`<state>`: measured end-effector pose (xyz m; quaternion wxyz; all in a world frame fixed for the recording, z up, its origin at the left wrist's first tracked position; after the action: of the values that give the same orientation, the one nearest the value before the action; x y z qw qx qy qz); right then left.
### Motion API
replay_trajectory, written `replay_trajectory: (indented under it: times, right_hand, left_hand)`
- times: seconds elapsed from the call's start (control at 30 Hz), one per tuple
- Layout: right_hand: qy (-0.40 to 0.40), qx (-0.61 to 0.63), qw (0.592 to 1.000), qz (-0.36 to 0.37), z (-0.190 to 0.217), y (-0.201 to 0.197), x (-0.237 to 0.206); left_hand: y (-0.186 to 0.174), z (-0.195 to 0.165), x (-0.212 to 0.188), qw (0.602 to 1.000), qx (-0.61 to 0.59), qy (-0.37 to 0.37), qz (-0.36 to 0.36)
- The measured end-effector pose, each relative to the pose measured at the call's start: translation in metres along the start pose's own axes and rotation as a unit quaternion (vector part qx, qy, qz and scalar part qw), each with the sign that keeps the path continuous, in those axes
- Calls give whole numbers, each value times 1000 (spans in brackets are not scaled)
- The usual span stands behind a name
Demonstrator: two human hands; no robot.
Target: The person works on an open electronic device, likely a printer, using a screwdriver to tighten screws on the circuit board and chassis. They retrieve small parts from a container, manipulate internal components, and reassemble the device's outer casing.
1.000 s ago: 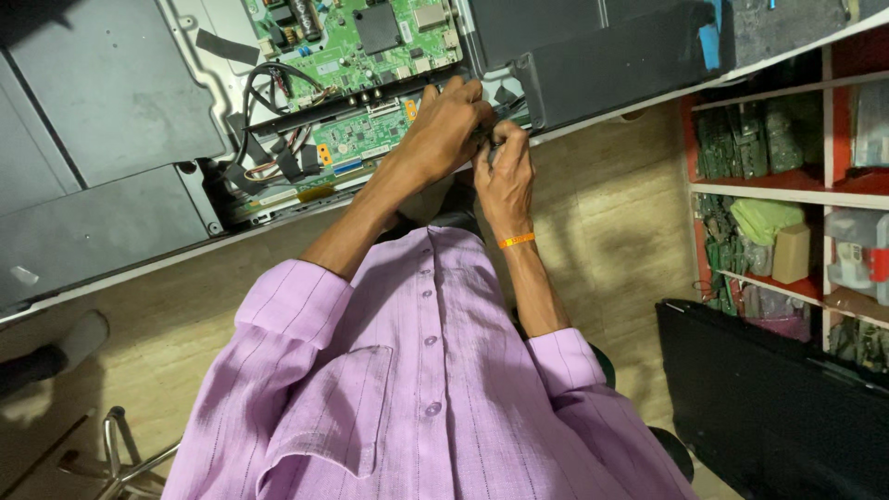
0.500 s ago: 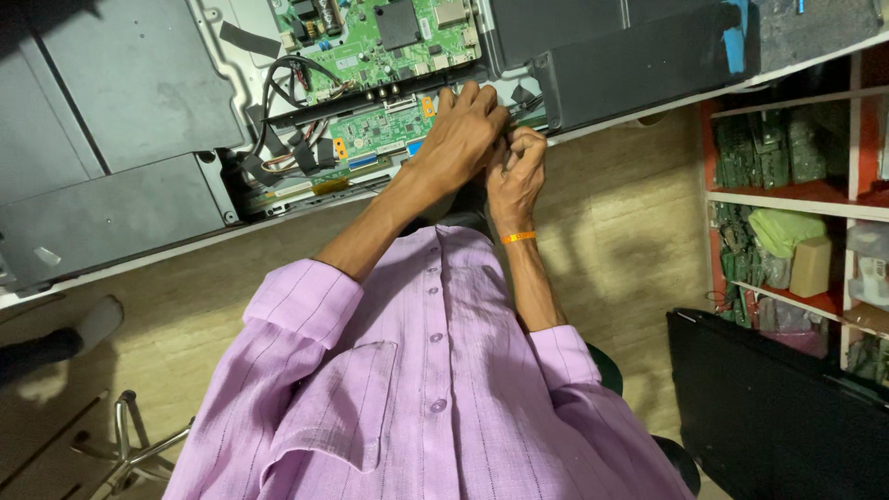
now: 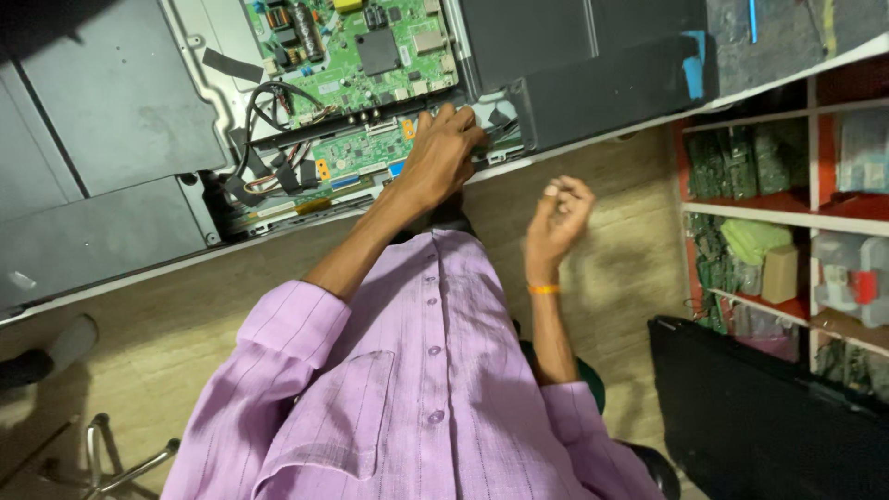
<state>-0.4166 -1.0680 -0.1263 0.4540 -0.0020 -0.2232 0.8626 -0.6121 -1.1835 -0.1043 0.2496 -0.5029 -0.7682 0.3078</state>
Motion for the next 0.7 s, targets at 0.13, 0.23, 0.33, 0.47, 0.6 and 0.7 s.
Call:
replay_trajectory:
  times: [0.13, 0.23, 0.33, 0.47, 0.6, 0.7]
  right_hand:
    - [-6, -12, 998, -55, -4, -58, 64]
    - [-110, -77, 989, -58, 1, -102, 143]
    - [-159, -59, 982, -78, -20, -143, 250]
    - [-80, -77, 993, -36, -66, -174, 361]
    - [-260, -374, 890, -4, -48, -159, 405]
    - [-214, -274, 932, 101, -68, -146, 422]
  left_hand:
    - [1, -5, 6, 1000, 6, -7, -2]
    - [1, -13, 12, 1000, 20, -14, -1]
    - [2, -19, 19, 999, 39, -34, 5]
    - [1, -28, 26, 997, 58, -54, -13]
    - [4, -31, 34, 996, 60, -62, -14]
    - [12, -28, 36, 996, 37, -77, -12]
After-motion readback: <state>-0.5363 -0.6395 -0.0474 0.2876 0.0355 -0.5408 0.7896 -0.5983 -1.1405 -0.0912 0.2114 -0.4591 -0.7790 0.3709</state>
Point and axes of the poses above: each hand's wrist, its own x-axis towards the middle knuckle, its own y-axis out of the palm, z = x × y, the point moved 9 cm from there along x, towards the middle knuckle, and after that the axes turned 9 degrees about z, right-handed, at the moved point
